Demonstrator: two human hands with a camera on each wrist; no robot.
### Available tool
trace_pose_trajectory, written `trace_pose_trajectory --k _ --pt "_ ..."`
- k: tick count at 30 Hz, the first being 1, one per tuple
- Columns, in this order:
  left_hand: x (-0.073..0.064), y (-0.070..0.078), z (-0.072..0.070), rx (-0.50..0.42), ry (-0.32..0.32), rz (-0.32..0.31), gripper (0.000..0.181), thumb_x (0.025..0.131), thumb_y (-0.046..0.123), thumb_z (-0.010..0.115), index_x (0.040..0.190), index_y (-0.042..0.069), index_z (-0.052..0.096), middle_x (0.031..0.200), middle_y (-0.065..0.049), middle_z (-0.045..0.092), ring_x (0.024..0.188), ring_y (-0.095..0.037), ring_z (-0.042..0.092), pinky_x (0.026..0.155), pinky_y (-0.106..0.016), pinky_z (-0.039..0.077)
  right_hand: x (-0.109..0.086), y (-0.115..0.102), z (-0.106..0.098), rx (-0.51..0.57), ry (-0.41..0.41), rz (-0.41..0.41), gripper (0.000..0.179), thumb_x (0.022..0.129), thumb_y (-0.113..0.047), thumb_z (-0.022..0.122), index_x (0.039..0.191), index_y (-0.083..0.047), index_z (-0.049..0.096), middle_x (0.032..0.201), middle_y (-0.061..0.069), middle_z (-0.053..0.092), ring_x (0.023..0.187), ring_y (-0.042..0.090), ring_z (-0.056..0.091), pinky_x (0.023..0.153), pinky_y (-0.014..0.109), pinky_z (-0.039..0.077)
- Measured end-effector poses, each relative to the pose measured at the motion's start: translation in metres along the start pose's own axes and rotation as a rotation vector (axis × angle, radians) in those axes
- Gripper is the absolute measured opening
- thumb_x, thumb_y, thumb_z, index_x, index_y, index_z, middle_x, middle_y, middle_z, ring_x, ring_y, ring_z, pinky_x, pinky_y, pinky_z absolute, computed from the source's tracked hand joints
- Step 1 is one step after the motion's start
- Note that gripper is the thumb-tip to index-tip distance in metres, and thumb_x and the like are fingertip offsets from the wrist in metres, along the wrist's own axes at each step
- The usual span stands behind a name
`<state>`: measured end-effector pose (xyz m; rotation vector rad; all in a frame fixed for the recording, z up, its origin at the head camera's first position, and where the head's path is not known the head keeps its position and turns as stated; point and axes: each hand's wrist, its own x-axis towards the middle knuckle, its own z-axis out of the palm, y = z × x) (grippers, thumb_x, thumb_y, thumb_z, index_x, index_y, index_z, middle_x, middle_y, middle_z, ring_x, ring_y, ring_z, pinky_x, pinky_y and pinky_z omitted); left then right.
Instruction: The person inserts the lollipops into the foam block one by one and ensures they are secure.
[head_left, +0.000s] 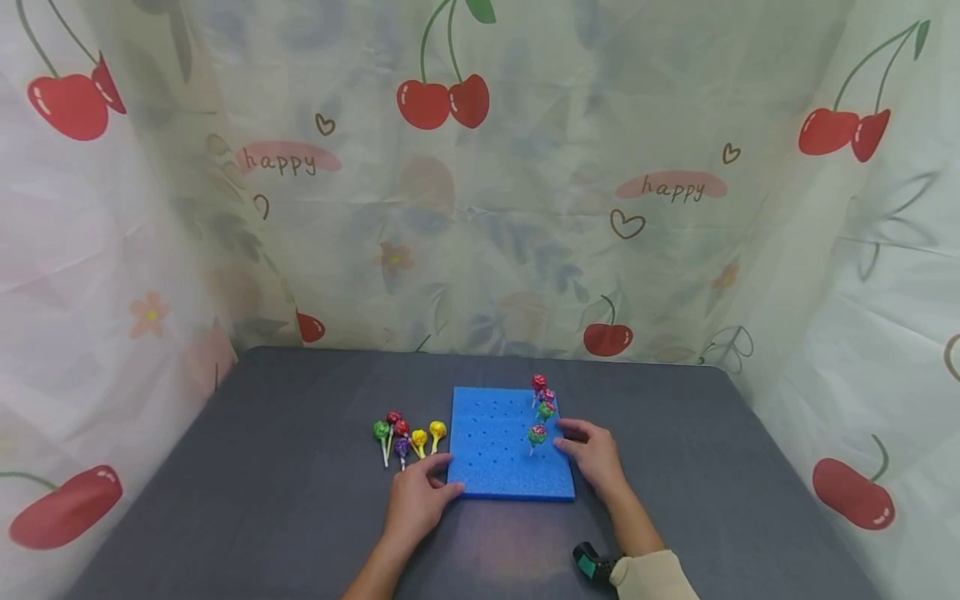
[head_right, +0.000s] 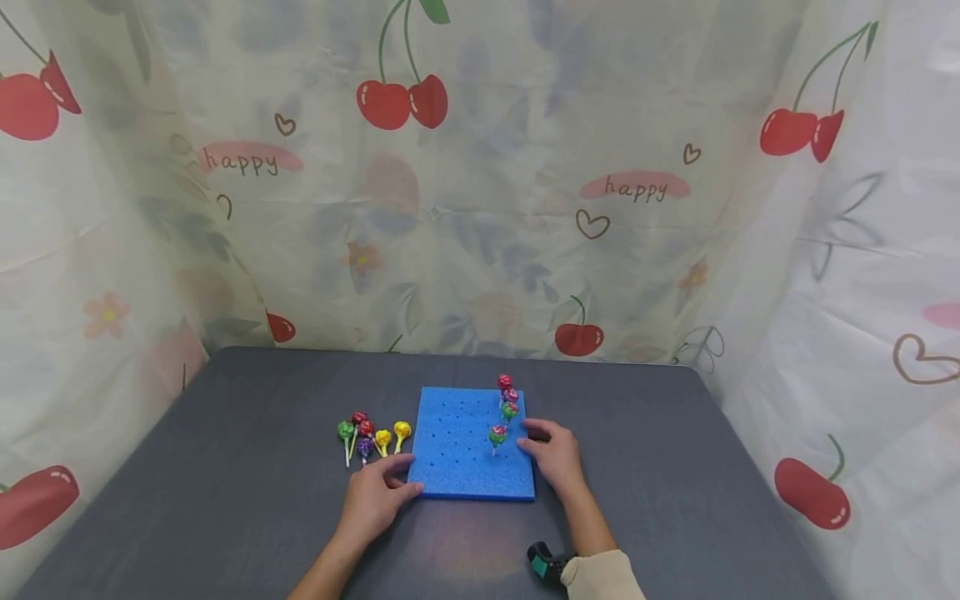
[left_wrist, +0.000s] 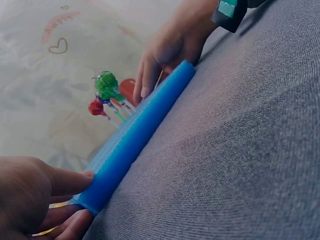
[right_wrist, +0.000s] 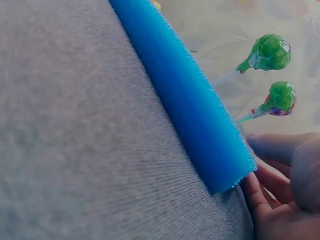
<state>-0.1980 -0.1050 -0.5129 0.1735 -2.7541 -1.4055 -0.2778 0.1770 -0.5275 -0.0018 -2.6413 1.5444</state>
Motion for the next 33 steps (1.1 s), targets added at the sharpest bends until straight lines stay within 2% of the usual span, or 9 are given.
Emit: trace_pose_trajectory --k 9,19,26,33 --pt "0.000 0.001 -0.001 -0.010 0.002 0.005 0.044 0.079 0.021 0.082 0.120 0.013 0.069 0.104 -0.002 0.067 0.068 -0.013 0.054 0.056 -0.031 0.044 0.001 -0.002 -0.002 -0.069 -0.015 -0.017 0.032 0.089 -0.012 0.072 0.121 -0.006 0.068 0.121 0.013 0.064 0.116 0.033 0.056 0.097 0.051 0.043" --pt "0.000 0.001 0.000 -0.015 -0.015 -0.008 0.044 0.080 0.021 0.082 0.121 0.014 0.068 0.107 -0.002 0.067 0.070 -0.013 0.055 0.058 -0.030 0.046 -0.001 -0.001 -0.003 -0.069 -0.041 -0.004 0.036 0.088 -0.013 0.073 0.123 -0.007 0.066 0.123 0.013 0.063 0.116 0.032 0.056 0.096 0.050 0.043" --pt "0.004 -0.001 -0.005 -0.005 -0.033 0.043 0.043 0.079 0.019 0.082 0.119 0.012 0.069 0.109 -0.004 0.068 0.071 -0.012 0.056 0.060 -0.028 0.048 -0.001 0.000 -0.005 -0.060 -0.062 0.006 0.037 0.090 -0.016 0.072 0.126 -0.008 0.065 0.125 0.013 0.061 0.119 0.033 0.054 0.098 0.051 0.042" --pt "0.006 -0.001 -0.013 -0.040 -0.062 0.070 0.033 0.082 0.015 0.080 0.113 0.011 0.070 0.107 -0.005 0.068 0.075 -0.013 0.058 0.064 -0.030 0.050 -0.002 0.000 -0.006 -0.030 -0.072 0.001 0.038 0.089 -0.014 0.072 0.126 -0.008 0.065 0.126 0.014 0.061 0.119 0.034 0.054 0.098 0.051 0.042"
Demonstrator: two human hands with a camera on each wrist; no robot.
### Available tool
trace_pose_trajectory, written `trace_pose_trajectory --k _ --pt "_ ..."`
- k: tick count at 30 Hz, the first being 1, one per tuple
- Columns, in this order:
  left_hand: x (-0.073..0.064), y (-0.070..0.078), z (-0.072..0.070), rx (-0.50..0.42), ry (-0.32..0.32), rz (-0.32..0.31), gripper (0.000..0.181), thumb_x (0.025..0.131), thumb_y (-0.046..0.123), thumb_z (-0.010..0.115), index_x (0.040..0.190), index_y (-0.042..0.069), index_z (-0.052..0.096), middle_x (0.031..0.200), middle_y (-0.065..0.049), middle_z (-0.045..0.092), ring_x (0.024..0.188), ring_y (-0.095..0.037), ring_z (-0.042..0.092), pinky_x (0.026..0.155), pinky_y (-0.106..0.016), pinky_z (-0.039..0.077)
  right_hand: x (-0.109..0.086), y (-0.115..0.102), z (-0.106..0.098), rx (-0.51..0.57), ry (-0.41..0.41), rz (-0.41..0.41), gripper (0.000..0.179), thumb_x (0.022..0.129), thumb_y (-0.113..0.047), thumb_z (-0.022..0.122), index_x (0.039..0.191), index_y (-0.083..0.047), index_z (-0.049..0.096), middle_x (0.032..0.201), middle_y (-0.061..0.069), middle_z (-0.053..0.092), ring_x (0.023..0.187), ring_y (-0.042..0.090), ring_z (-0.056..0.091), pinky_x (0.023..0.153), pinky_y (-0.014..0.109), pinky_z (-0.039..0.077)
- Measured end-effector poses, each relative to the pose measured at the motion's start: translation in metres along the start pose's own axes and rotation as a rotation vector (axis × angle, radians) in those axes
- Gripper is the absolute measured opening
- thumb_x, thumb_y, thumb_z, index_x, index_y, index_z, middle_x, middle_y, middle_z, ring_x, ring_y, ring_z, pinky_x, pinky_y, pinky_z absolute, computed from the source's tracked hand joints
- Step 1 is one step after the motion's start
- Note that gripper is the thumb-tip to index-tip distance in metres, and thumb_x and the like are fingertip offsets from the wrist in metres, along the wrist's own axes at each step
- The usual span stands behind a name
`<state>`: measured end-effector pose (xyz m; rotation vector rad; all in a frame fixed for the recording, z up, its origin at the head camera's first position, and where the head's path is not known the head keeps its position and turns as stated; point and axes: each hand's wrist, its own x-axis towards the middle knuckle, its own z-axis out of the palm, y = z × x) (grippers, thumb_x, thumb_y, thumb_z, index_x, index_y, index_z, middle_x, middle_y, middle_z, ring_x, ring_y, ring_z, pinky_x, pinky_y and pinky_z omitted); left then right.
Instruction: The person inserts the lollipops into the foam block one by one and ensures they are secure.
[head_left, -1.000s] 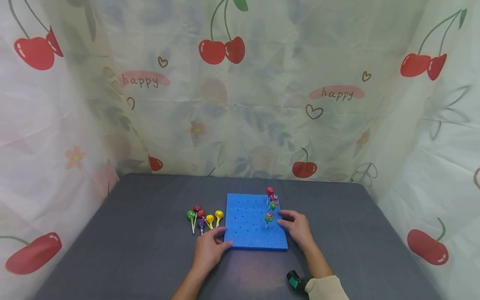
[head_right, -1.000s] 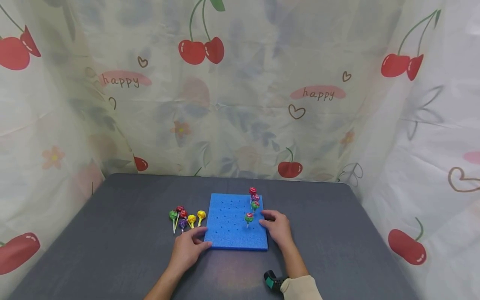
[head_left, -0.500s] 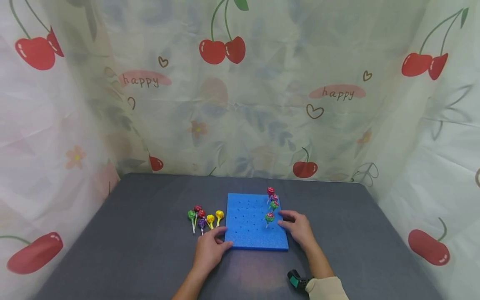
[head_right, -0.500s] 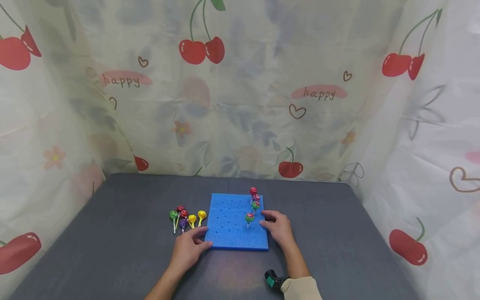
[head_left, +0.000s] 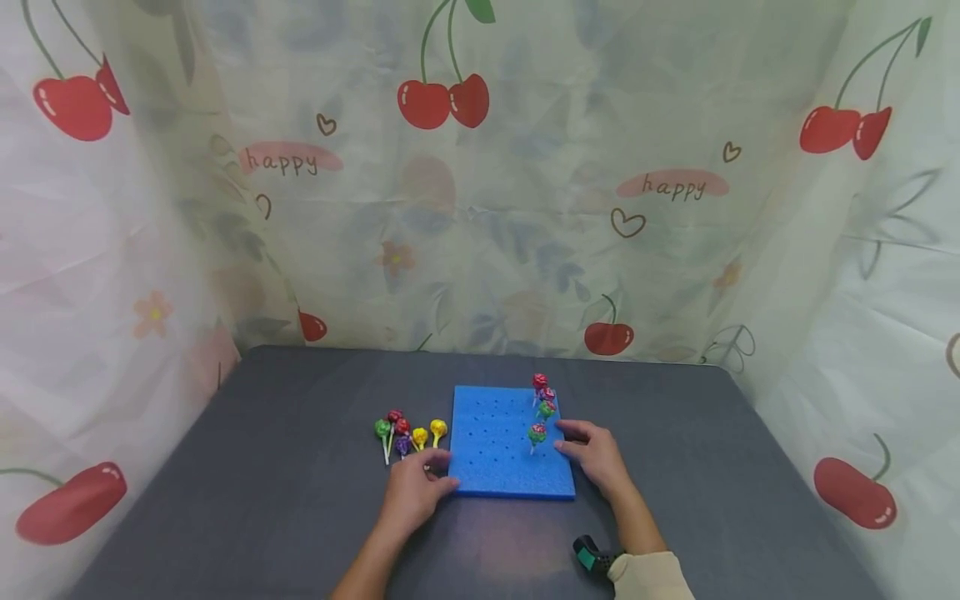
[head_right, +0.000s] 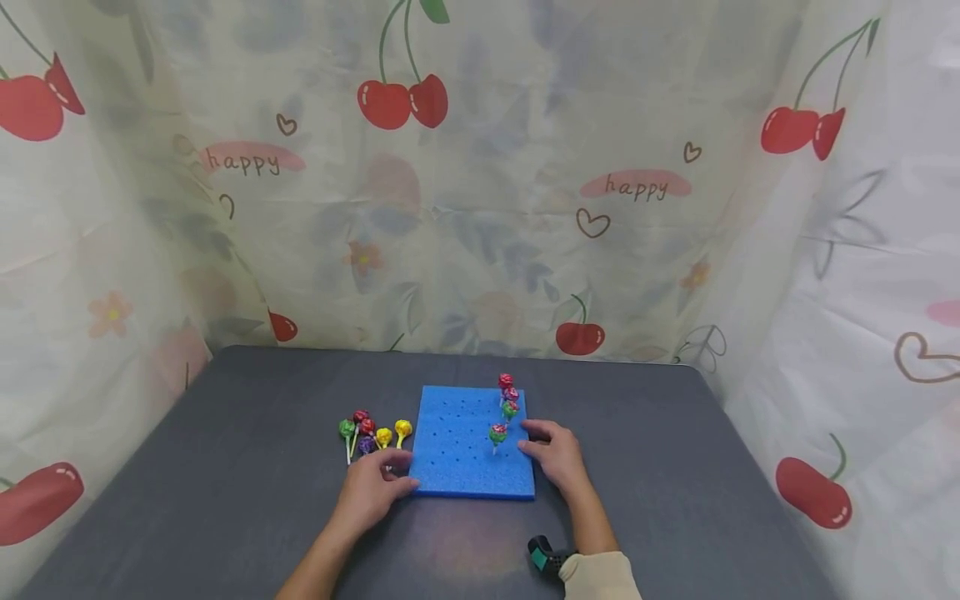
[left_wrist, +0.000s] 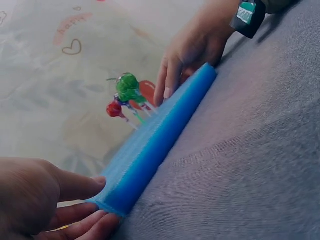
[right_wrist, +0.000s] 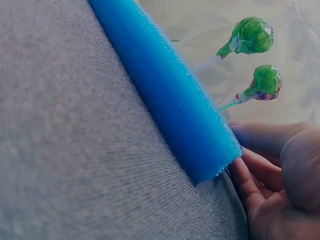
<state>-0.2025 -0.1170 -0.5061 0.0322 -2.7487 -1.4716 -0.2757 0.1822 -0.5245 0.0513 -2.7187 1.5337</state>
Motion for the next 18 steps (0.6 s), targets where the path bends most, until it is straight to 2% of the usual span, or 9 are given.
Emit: trace_pose_trajectory --k 4,9,18 --pt "0.001 0.002 -0.005 -0.017 0.017 0.028 0.029 0.082 0.014 0.079 0.110 0.009 0.071 0.103 -0.005 0.069 0.074 -0.015 0.058 0.064 -0.030 0.051 0.000 0.001 0.000 0.009 -0.003 0.005 0.038 0.089 -0.014 0.072 0.126 -0.008 0.065 0.126 0.013 0.061 0.119 0.033 0.054 0.098 0.051 0.042" --pt "0.006 0.004 -0.012 0.004 0.055 0.097 0.028 0.084 0.015 0.078 0.111 0.010 0.070 0.101 -0.005 0.068 0.075 -0.015 0.057 0.064 -0.027 0.051 -0.001 0.001 0.000 0.018 -0.010 0.011 0.038 0.090 -0.014 0.071 0.127 -0.009 0.064 0.126 0.013 0.061 0.119 0.033 0.054 0.098 0.050 0.042" --pt "0.031 0.005 -0.027 0.028 0.092 0.263 0.029 0.085 0.013 0.077 0.112 0.009 0.069 0.098 -0.006 0.068 0.077 -0.016 0.057 0.063 -0.027 0.050 0.000 0.002 -0.002 0.031 -0.023 0.011 0.038 0.090 -0.015 0.071 0.127 -0.009 0.064 0.127 0.013 0.060 0.120 0.032 0.054 0.099 0.051 0.041"
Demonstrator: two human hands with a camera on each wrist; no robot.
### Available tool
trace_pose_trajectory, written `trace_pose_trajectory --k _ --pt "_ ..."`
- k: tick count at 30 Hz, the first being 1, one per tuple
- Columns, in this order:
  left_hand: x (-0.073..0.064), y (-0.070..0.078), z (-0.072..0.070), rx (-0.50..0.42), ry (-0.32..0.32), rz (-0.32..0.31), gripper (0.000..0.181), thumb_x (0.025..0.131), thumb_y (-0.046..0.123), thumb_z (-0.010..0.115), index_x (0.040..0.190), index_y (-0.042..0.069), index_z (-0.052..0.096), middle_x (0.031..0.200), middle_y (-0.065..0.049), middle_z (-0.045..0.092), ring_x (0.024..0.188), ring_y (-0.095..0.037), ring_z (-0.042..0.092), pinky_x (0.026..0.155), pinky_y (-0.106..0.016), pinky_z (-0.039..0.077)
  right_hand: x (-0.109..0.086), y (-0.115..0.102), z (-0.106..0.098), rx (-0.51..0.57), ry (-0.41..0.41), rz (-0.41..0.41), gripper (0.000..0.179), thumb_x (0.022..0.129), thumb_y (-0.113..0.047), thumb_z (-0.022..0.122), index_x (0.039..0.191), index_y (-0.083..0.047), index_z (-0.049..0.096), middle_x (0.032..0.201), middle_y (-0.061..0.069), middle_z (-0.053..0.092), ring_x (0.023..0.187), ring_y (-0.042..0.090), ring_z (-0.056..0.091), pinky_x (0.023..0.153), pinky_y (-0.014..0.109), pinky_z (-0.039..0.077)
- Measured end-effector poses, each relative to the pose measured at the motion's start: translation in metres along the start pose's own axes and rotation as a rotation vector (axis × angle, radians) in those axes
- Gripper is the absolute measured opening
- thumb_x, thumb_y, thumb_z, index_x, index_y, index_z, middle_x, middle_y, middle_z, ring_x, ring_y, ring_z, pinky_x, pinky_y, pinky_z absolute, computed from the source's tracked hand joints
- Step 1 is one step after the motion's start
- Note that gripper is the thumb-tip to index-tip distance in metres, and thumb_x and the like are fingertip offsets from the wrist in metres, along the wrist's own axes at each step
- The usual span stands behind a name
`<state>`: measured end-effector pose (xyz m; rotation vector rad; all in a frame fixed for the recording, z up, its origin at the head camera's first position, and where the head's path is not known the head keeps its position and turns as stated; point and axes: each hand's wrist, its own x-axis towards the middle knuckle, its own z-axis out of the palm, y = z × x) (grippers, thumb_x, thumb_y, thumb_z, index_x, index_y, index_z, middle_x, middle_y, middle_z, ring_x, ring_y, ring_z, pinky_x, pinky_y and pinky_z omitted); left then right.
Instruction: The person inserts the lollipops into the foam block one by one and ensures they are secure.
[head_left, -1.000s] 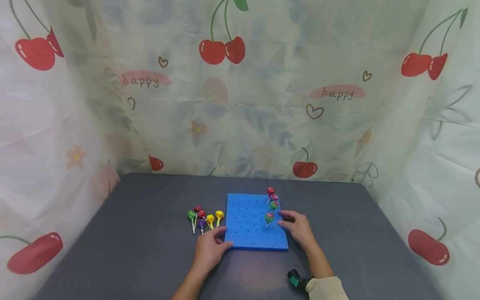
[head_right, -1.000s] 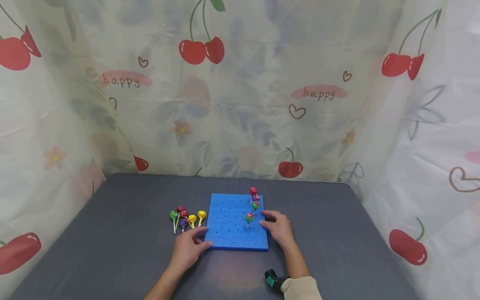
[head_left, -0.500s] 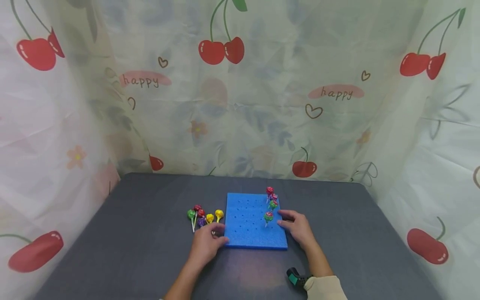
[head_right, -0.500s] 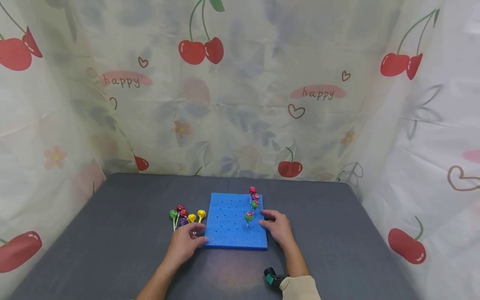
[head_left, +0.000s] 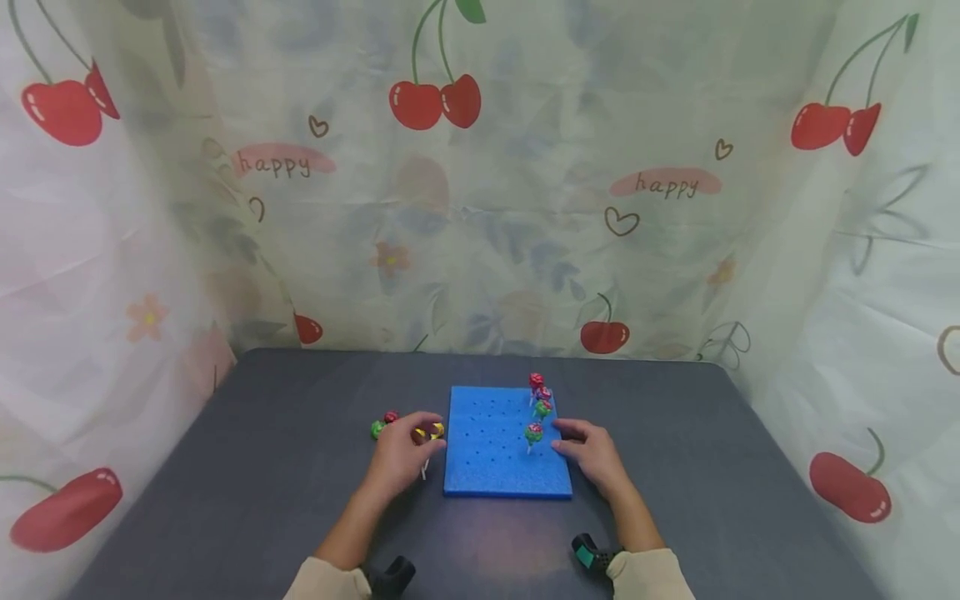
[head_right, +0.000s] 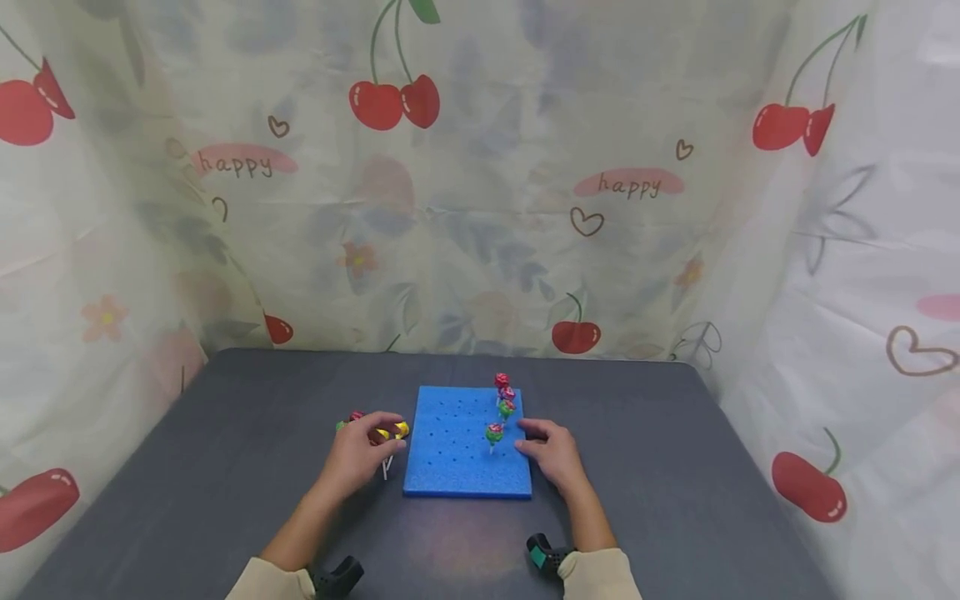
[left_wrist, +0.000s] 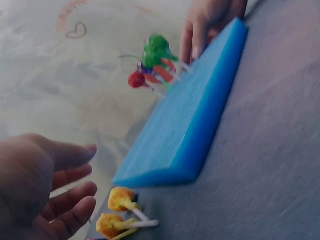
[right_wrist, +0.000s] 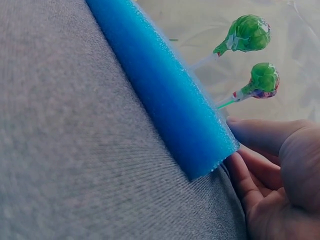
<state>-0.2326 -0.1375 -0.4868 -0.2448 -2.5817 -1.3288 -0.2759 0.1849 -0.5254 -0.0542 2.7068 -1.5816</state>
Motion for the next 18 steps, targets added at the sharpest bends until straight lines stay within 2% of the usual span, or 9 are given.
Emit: trace_pose_trajectory --k 5,10,18 --pt "0.014 -0.005 -0.002 0.078 -0.011 0.047 0.029 0.085 0.016 0.077 0.113 0.013 0.070 0.098 -0.002 0.068 0.081 -0.014 0.059 0.067 -0.027 0.052 0.001 0.001 -0.001 0.004 0.001 -0.009 0.038 0.090 -0.014 0.072 0.126 -0.008 0.064 0.127 0.013 0.061 0.119 0.033 0.055 0.098 0.050 0.042" --pt "0.025 -0.010 -0.001 0.194 -0.021 0.077 0.030 0.085 0.019 0.078 0.113 0.016 0.070 0.102 -0.002 0.068 0.092 -0.018 0.060 0.077 -0.036 0.051 0.001 0.002 -0.001 0.003 0.000 -0.013 0.038 0.090 -0.014 0.071 0.127 -0.008 0.064 0.126 0.013 0.061 0.118 0.033 0.055 0.098 0.050 0.042" --pt "0.039 -0.020 0.001 0.402 -0.095 0.065 0.033 0.083 0.027 0.079 0.113 0.019 0.072 0.109 0.001 0.067 0.099 -0.020 0.055 0.085 -0.042 0.045 0.002 0.004 0.000 0.019 0.001 -0.011 0.037 0.089 -0.014 0.072 0.126 -0.010 0.065 0.126 0.011 0.061 0.118 0.031 0.056 0.097 0.048 0.044"
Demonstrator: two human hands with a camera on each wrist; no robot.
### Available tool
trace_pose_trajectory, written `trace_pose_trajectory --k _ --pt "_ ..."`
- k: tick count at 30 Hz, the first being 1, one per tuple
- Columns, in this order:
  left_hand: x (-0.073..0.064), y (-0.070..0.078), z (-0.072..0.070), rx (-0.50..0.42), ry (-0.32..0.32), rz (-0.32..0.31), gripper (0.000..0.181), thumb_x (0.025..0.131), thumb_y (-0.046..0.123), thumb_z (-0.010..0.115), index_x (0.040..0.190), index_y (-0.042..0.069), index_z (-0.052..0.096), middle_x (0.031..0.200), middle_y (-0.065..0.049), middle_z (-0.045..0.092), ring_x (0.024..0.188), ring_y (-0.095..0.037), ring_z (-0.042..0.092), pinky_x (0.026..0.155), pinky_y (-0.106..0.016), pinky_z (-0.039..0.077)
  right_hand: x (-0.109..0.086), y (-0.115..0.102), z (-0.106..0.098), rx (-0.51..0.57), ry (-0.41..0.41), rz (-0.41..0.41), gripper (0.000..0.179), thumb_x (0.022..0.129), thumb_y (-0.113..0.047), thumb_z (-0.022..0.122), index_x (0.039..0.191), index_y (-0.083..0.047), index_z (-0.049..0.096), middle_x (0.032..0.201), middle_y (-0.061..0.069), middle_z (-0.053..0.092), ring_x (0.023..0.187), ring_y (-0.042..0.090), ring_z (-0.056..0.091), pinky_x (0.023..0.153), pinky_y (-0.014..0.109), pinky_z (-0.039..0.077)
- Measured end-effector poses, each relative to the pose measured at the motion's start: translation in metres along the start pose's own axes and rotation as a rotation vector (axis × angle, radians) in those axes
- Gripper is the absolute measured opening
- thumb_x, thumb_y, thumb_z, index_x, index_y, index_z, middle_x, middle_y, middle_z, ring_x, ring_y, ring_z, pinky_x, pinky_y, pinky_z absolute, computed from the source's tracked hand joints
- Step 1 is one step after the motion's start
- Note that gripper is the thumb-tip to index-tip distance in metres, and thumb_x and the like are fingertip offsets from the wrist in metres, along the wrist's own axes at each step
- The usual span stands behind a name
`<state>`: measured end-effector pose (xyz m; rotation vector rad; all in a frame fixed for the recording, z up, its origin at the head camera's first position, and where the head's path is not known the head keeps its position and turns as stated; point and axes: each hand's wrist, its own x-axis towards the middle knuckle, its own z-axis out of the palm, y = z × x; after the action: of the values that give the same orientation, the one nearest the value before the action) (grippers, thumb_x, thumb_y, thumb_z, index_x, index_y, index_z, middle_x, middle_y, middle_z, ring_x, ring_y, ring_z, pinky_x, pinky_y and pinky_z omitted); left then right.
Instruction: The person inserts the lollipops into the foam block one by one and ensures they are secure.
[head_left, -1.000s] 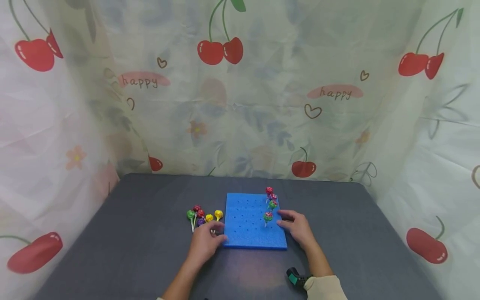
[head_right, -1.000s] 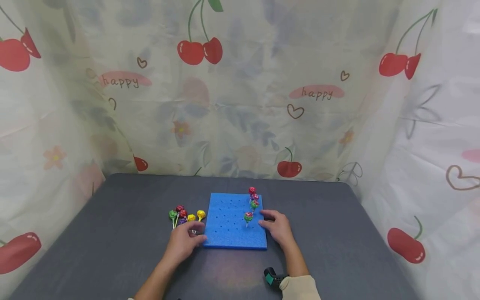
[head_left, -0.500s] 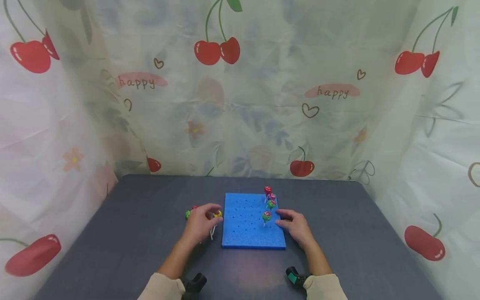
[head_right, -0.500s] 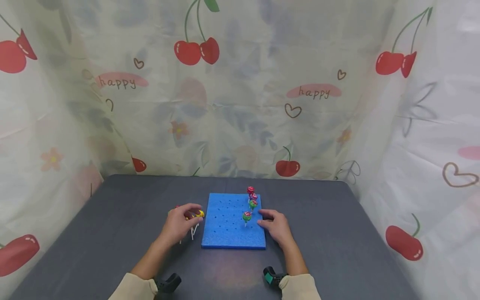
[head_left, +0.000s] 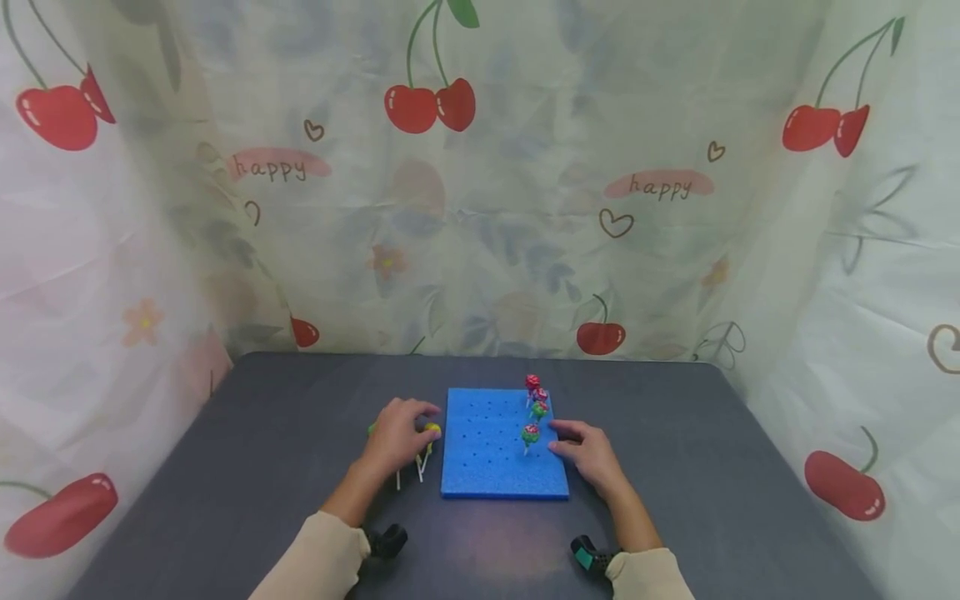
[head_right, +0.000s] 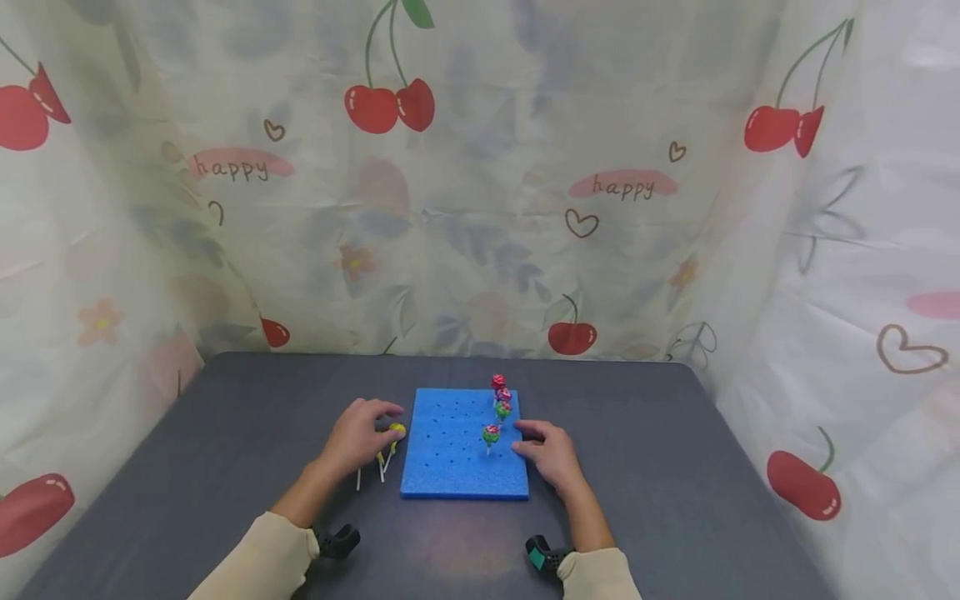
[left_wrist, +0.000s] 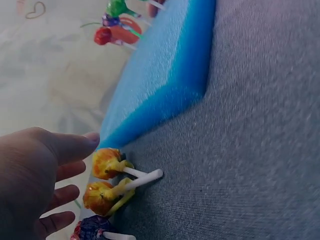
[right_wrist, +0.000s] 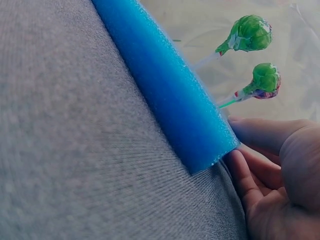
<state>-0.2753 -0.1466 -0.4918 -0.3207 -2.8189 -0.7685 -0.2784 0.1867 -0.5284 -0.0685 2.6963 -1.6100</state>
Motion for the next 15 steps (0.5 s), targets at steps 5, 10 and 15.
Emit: trace_pose_trajectory --k 5,10,15 --pt "0.004 -0.004 0.000 0.049 -0.053 -0.008 0.035 0.083 0.029 0.079 0.115 0.019 0.070 0.109 0.000 0.067 0.101 -0.023 0.054 0.089 -0.044 0.041 0.000 -0.002 0.000 0.017 -0.006 -0.016 0.037 0.089 -0.012 0.072 0.126 -0.009 0.065 0.126 0.011 0.061 0.118 0.031 0.056 0.097 0.048 0.044" --pt "0.009 -0.004 0.003 0.089 -0.101 -0.029 0.035 0.084 0.030 0.078 0.117 0.021 0.069 0.106 0.002 0.068 0.100 -0.021 0.053 0.089 -0.043 0.039 0.000 0.001 -0.001 0.017 0.000 -0.007 0.037 0.089 -0.014 0.072 0.126 -0.010 0.065 0.126 0.011 0.061 0.118 0.030 0.056 0.097 0.047 0.044" --pt "0.012 -0.002 0.002 0.114 -0.133 -0.053 0.033 0.084 0.031 0.078 0.114 0.020 0.070 0.100 0.003 0.068 0.093 -0.020 0.052 0.083 -0.041 0.039 -0.002 0.000 -0.002 0.014 -0.005 -0.012 0.037 0.090 -0.014 0.072 0.126 -0.010 0.065 0.126 0.011 0.061 0.117 0.031 0.057 0.096 0.048 0.044"
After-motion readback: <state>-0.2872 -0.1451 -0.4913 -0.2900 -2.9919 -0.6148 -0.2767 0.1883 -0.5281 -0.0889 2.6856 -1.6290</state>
